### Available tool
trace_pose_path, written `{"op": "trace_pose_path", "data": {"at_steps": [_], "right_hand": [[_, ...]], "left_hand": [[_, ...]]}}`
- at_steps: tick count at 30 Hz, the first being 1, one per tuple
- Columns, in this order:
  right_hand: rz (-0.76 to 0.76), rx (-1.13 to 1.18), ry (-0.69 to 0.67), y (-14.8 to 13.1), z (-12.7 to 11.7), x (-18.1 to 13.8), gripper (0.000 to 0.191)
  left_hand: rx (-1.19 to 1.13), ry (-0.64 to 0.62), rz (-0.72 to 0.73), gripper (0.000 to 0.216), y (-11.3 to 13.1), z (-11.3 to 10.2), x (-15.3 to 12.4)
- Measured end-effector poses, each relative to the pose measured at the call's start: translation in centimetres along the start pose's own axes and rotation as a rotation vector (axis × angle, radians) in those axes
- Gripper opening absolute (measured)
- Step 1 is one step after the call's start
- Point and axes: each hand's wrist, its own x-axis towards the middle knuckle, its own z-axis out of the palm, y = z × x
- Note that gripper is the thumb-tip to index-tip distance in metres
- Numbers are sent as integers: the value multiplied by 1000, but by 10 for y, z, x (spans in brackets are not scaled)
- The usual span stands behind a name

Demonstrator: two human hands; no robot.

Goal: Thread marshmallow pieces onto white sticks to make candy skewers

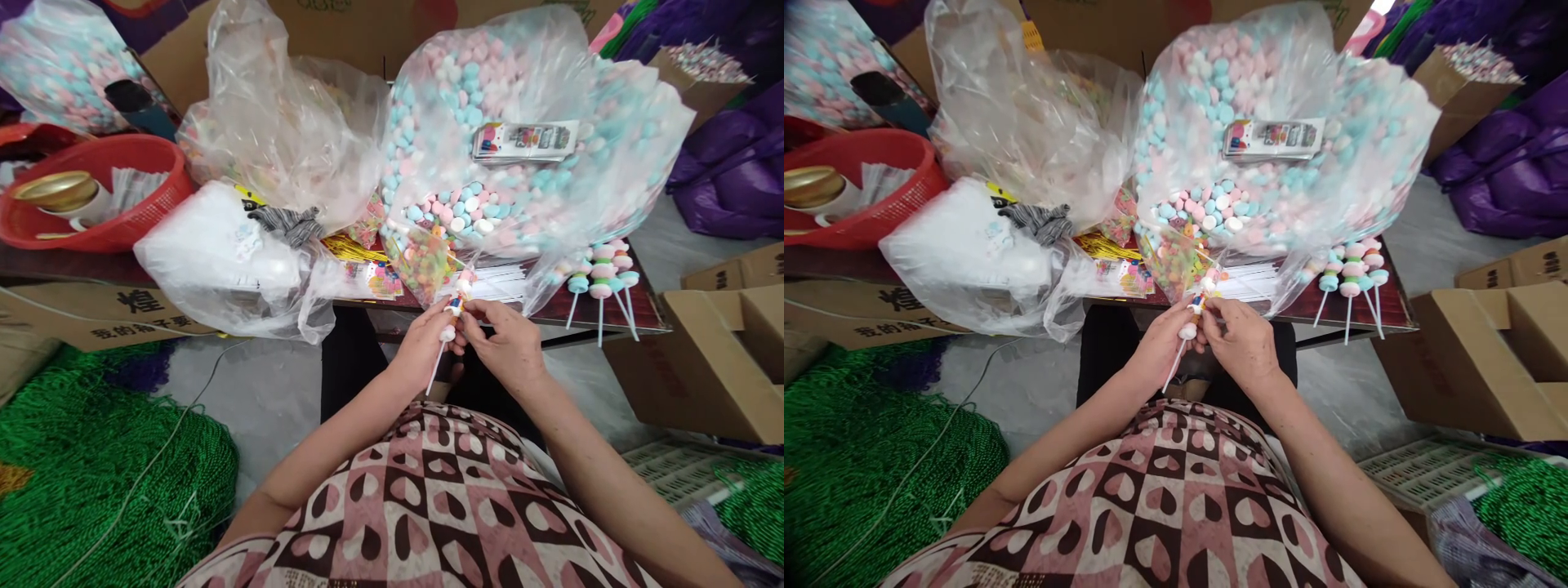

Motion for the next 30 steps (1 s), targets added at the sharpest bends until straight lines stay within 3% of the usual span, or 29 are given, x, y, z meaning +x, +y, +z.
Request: {"op": "trace_pose_path", "data": {"at_steps": [8,15,30], "right_hand": [[47,38,-41,3,1,-2,20],[79,0,-25,2,3,-2,17],[20,-59,39,2,7,-2,15]], "left_hand": [[18,14,26,31,4,3,-2],[145,40,86,44,-1,2,1],[205,97,107,42,-2,2,4]]}}
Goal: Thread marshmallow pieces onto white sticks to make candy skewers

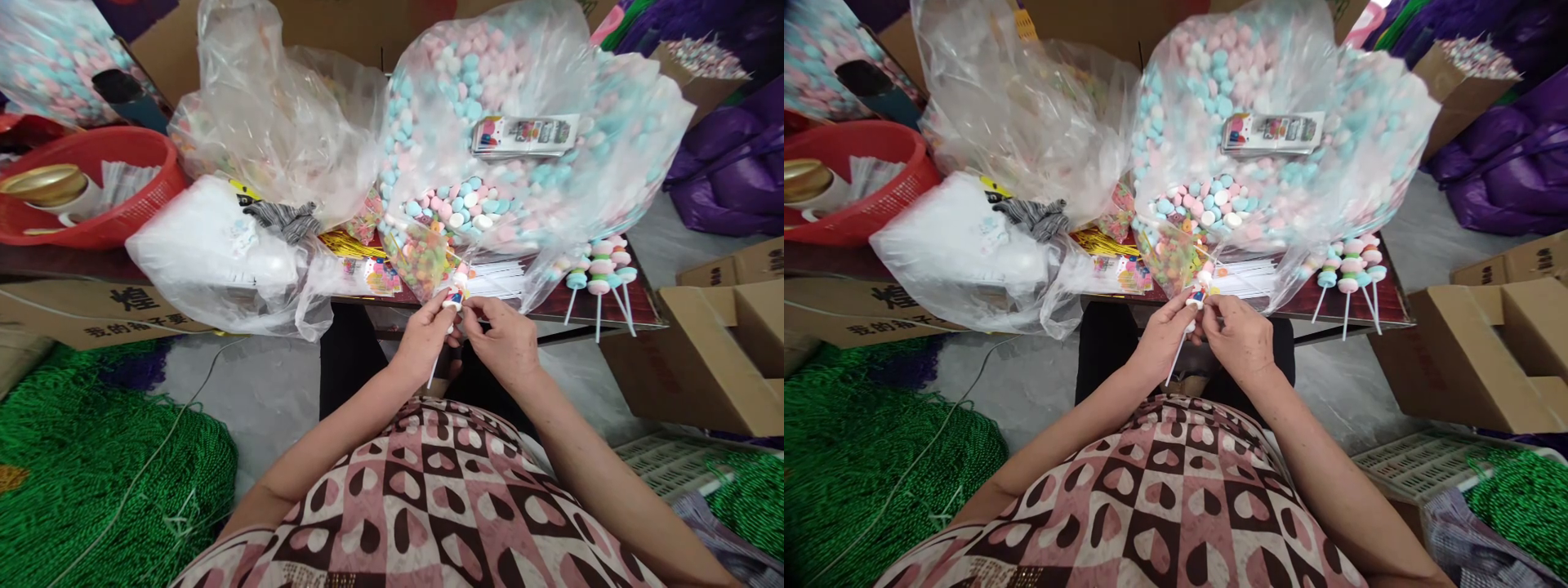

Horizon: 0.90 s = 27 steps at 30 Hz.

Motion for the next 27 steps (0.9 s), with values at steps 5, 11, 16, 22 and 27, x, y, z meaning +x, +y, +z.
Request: {"op": "trace_pose_path", "data": {"at_steps": [5,11,16,22,27], "right_hand": [[9,-8,6,2,3,1,14],[4,40,-19,4,4,3,12],[-90,62,-32,2,3,-1,10],[-73,71,-21,8,-2,-8,9],[-16,124,-4,8,-10,-7,8]], "left_hand": [[30,14,-3,46,0,0,0],[92,20,19,46,0,-2,1],[140,21,52,41,-6,-5,4],[-220,-113,-145,35,-3,-6,2],[-410,-238,-278,15,2,-9,1]]}}
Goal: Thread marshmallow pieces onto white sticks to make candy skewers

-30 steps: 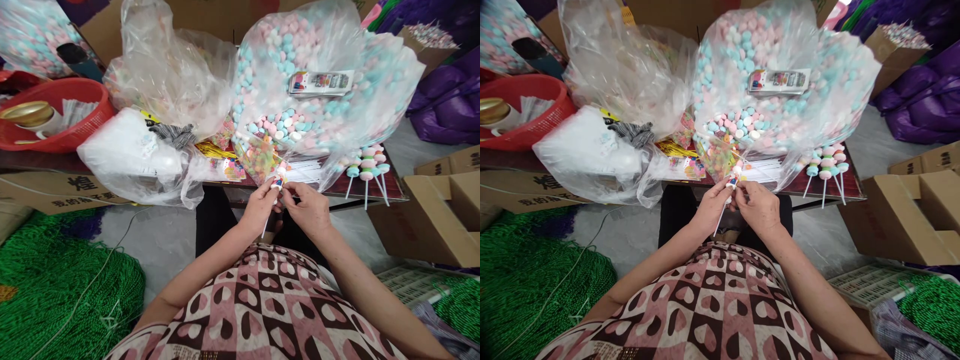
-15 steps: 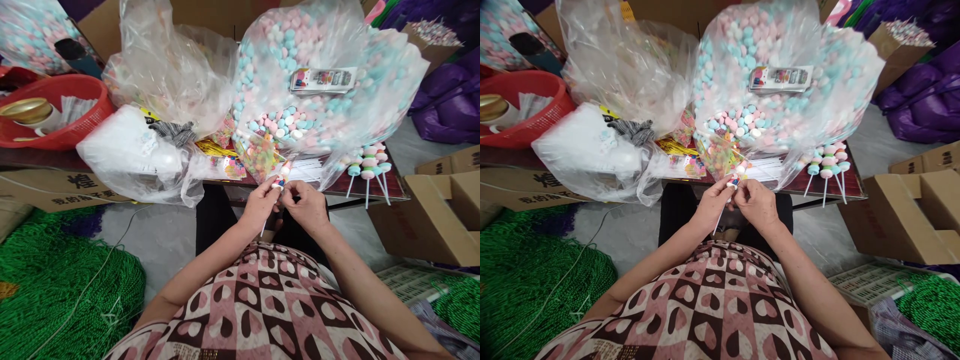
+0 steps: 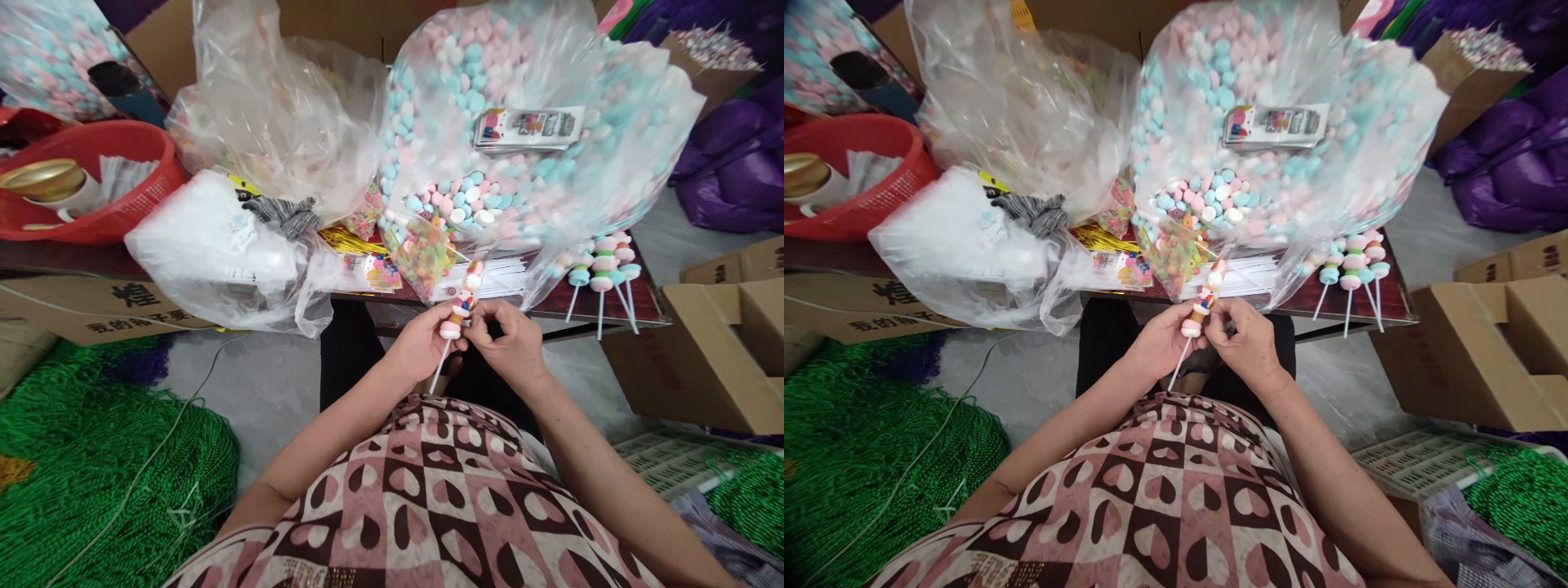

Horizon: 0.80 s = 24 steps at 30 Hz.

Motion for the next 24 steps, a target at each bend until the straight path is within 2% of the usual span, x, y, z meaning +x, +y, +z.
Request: {"op": "trace_pose_path", "data": {"at_steps": [2,4,9,12,19,24], "right_hand": [[34,60,13,-2,-1,1,8],[68,112,21,-4,-1,2,8],[143,157,-20,-7,1,0,8],[184,176,-30,-8,3,-1,8],[77,114,-63,-11,7,-8,10],[125,177,16,-12,4,-7,10]], "left_hand": [[-5,-25,-3,14,1,-1,-1],[5,-20,3,21,1,1,-3],[54,124,114,36,1,11,-5],[145,147,201,40,-3,14,-4],[294,272,293,38,-8,11,0],[338,296,384,44,-9,9,1]]}}
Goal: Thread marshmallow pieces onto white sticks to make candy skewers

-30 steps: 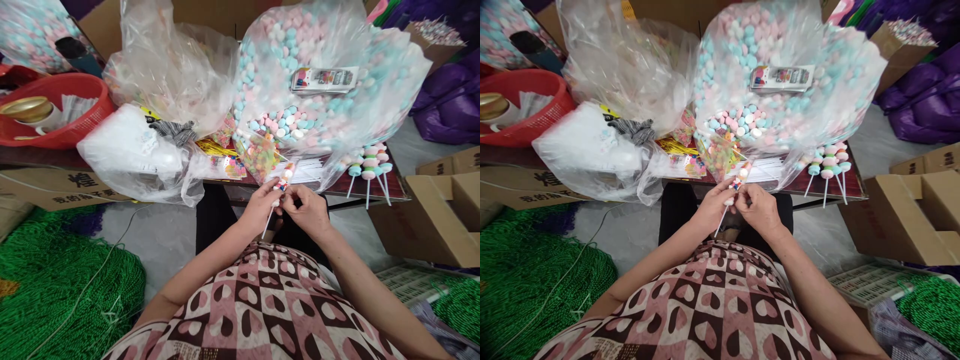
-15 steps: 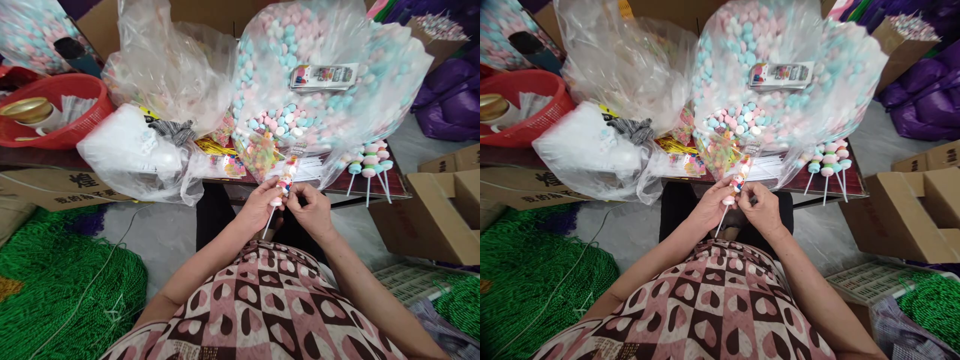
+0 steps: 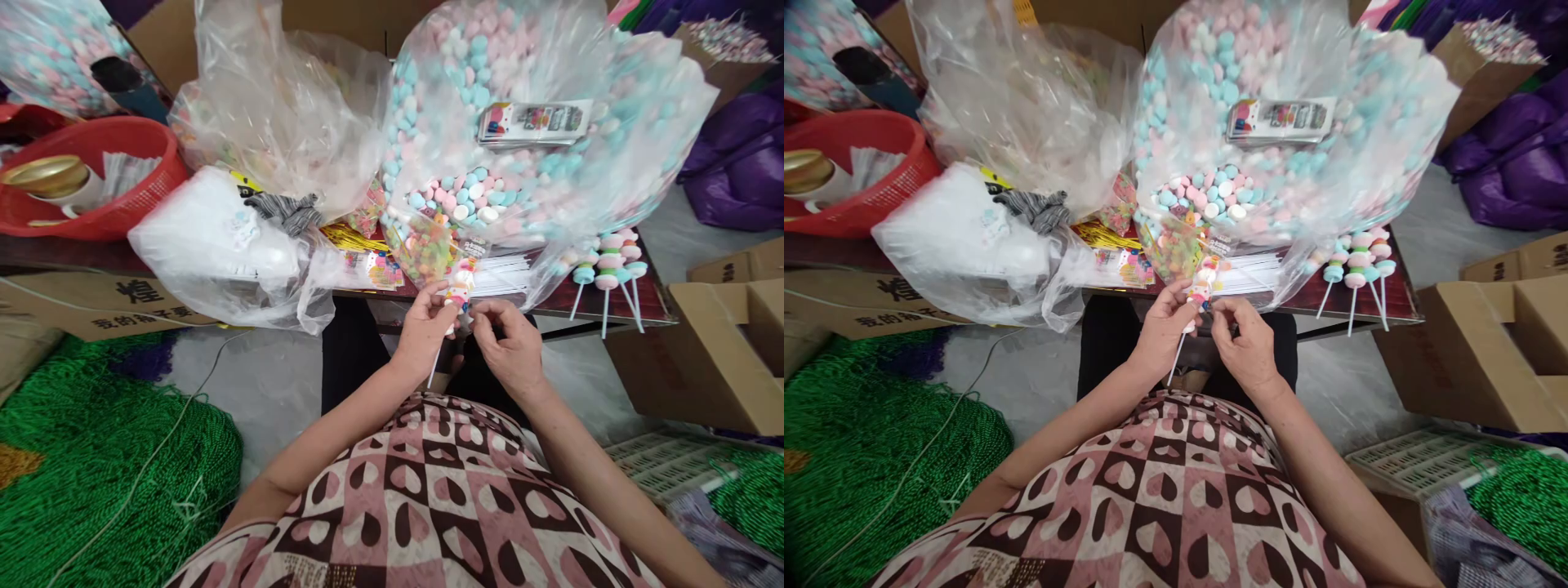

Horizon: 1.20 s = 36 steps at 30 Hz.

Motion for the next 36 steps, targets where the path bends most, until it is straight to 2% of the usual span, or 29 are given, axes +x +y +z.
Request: {"op": "trace_pose_path", "data": {"at_steps": [2,8,17,26,36], "right_hand": [[-1,-12,21,-2,-1,3,12],[-18,-69,-22,0,1,8,13],[126,19,-70,2,0,8,18],[120,-28,-101,7,4,7,20],[91,-128,-68,10,6,9,14]], "left_hand": [[15,-11,13,42,-1,-1,0],[-105,-84,-104,31,0,-3,-1],[-41,-56,-53,37,-3,-3,2],[172,-12,108,30,-11,-8,5],[184,-9,20,34,-4,-1,2]]}}
